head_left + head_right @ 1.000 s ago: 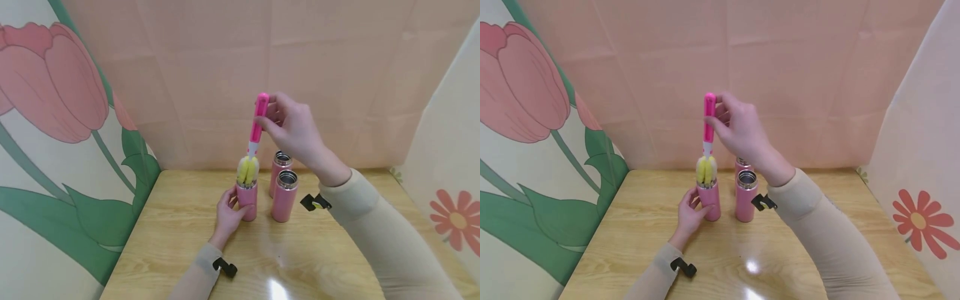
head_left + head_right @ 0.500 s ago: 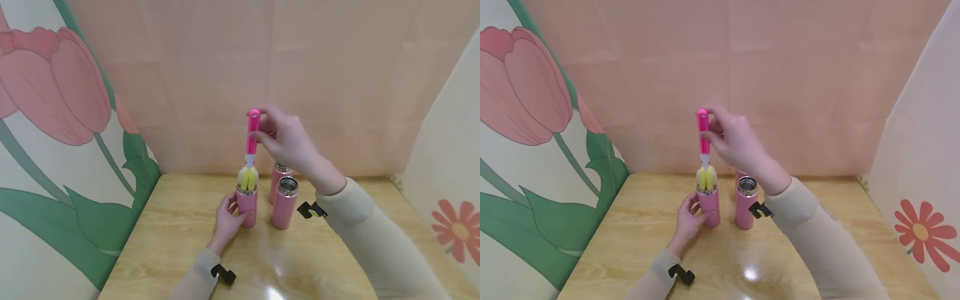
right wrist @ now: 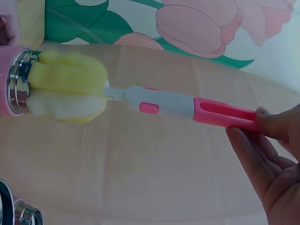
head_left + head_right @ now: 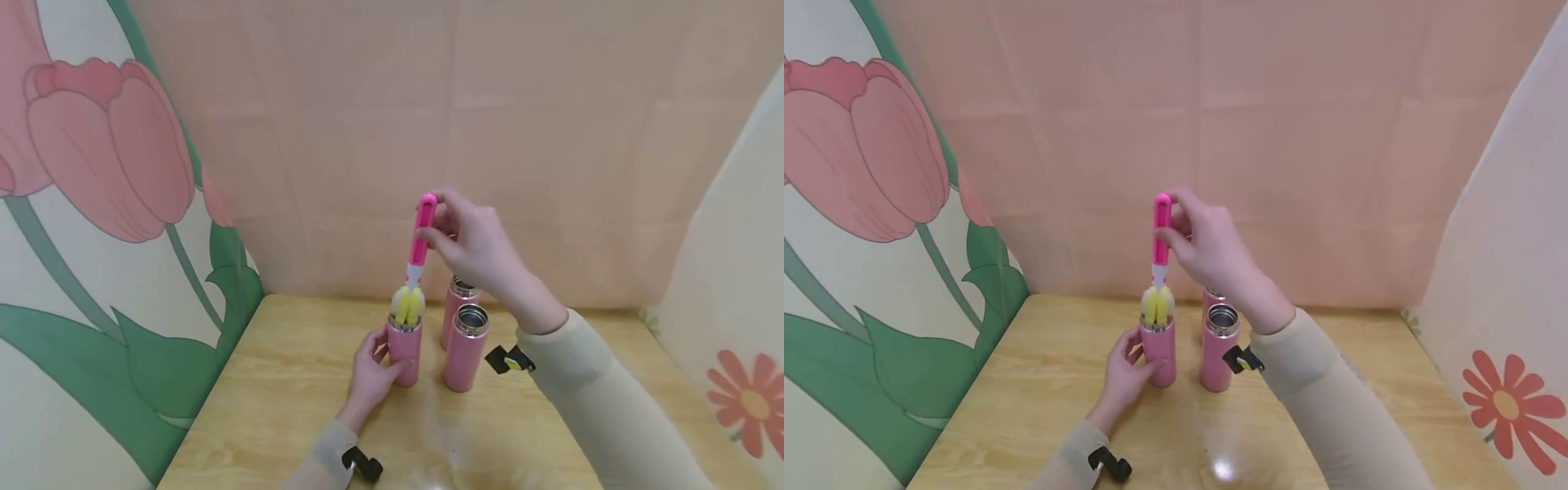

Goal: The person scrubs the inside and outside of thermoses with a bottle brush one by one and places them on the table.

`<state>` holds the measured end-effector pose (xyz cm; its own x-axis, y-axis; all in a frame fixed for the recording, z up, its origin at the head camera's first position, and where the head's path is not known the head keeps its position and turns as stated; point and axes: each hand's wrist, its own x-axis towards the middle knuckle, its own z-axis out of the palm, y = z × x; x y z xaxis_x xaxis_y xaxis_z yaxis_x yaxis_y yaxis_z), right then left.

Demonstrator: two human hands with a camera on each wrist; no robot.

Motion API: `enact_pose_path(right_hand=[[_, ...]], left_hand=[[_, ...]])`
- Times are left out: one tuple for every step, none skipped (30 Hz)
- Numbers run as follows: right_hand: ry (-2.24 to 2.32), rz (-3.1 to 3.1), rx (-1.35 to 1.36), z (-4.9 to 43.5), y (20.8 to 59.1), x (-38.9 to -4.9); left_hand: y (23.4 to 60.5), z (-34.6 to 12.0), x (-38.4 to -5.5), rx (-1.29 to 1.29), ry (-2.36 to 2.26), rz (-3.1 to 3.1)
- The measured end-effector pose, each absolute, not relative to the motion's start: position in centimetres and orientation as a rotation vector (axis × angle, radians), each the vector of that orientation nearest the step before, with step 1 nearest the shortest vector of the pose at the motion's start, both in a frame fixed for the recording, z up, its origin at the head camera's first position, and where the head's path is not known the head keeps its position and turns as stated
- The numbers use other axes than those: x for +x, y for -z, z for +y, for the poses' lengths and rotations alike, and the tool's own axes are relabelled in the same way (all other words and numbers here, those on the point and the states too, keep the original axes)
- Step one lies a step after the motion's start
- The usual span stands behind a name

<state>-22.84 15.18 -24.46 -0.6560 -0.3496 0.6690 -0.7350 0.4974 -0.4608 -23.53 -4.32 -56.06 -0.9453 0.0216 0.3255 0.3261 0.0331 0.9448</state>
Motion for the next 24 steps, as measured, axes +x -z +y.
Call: enact_pose_path(right_hand=[[-1.035, -2.262, 0.873, 15.2, 24.6, -22.9], [-1.042, -2.279, 0.858, 15.3, 24.6, -22.9], [-1.051, -2.292, 0.843, 15.4, 24.7, -23.0], [-1.062, -2.304, 0.831, 15.4, 24.8, -23.0], [-1.07, -2.312, 0.821, 15.4, 24.9, -23.1], [-1.078, -2.314, 0.82, 15.4, 25.0, -23.1], [-1.088, -2.313, 0.825, 15.3, 25.0, -23.2], [-1.096, -2.307, 0.84, 15.2, 25.1, -23.2], [-1.106, -2.3, 0.863, 15.1, 25.1, -23.3], [-1.116, -2.296, 0.892, 14.9, 25.2, -23.3], [-1.124, -2.293, 0.921, 14.7, 25.3, -23.4], [-1.131, -2.286, 0.95, 14.4, 25.5, -23.5], [-1.14, -2.28, 0.976, 14.2, 25.7, -23.5], [-1.144, -2.274, 0.995, 13.9, 25.9, -23.6], [-1.151, -2.266, 1.007, 13.8, 26.1, -23.7], [-1.154, -2.262, 1.009, 13.6, 26.2, -23.8], [-1.154, -2.26, 1.002, 13.6, 26.3, -23.8], [-1.154, -2.26, 0.992, 13.6, 26.4, -23.9], [-1.156, -2.265, 0.981, 13.7, 26.5, -23.9], [-1.162, -2.272, 0.969, 13.8, 26.5, -23.9], [-1.17, -2.282, 0.953, 13.9, 26.5, -23.9], [-1.175, -2.296, 0.938, 14.0, 26.6, -23.9], [-1.179, -2.31, 0.923, 14.1, 26.6, -23.9], [-1.182, -2.323, 0.908, 14.2, 26.7, -23.9]], left_hand=[[56.1, -4.3, -23.5, -0.36, 2.014, -2.09], [56.2, -4.3, -23.5, -0.353, 2.02, -2.096], [56.3, -4.3, -23.5, -0.347, 2.028, -2.101], [56.4, -4.3, -23.4, -0.342, 2.037, -2.105], [56.4, -4.2, -23.5, -0.342, 2.041, -2.106], [56.5, -4.3, -23.5, -0.345, 2.041, -2.107], [56.5, -4.3, -23.5, -0.35, 2.044, -2.102], [56.5, -4.3, -23.6, -0.351, 2.041, -2.1], [56.6, -4.3, -23.6, -0.357, 2.036, -2.091], [56.5, -4.4, -23.6, -0.361, 2.031, -2.083], [56.5, -4.5, -23.6, -0.362, 2.025, -2.08], [56.5, -4.5, -23.6, -0.36, 2.02, -2.078], [56.6, -4.6, -23.6, -0.355, 2.02, -2.073], [56.6, -4.7, -23.6, -0.349, 2.019, -2.072], [56.6, -4.7, -23.6, -0.342, 2.023, -2.074], [56.6, -4.7, -23.6, -0.336, 2.026, -2.077], [56.5, -4.7, -23.6, -0.334, 2.031, -2.078], [56.5, -4.6, -23.6, -0.337, 2.038, -2.072], [56.4, -4.6, -23.7, -0.34, 2.045, -2.068], [56.3, -4.6, -23.7, -0.341, 2.048, -2.072], [56.3, -4.5, -23.7, -0.342, 2.05, -2.073], [56.3, -4.5, -23.7, -0.347, 2.05, -2.069], [56.4, -4.5, -23.8, -0.352, 2.044, -2.069], [56.5, -4.4, -23.8, -0.355, 2.043, -2.069]])
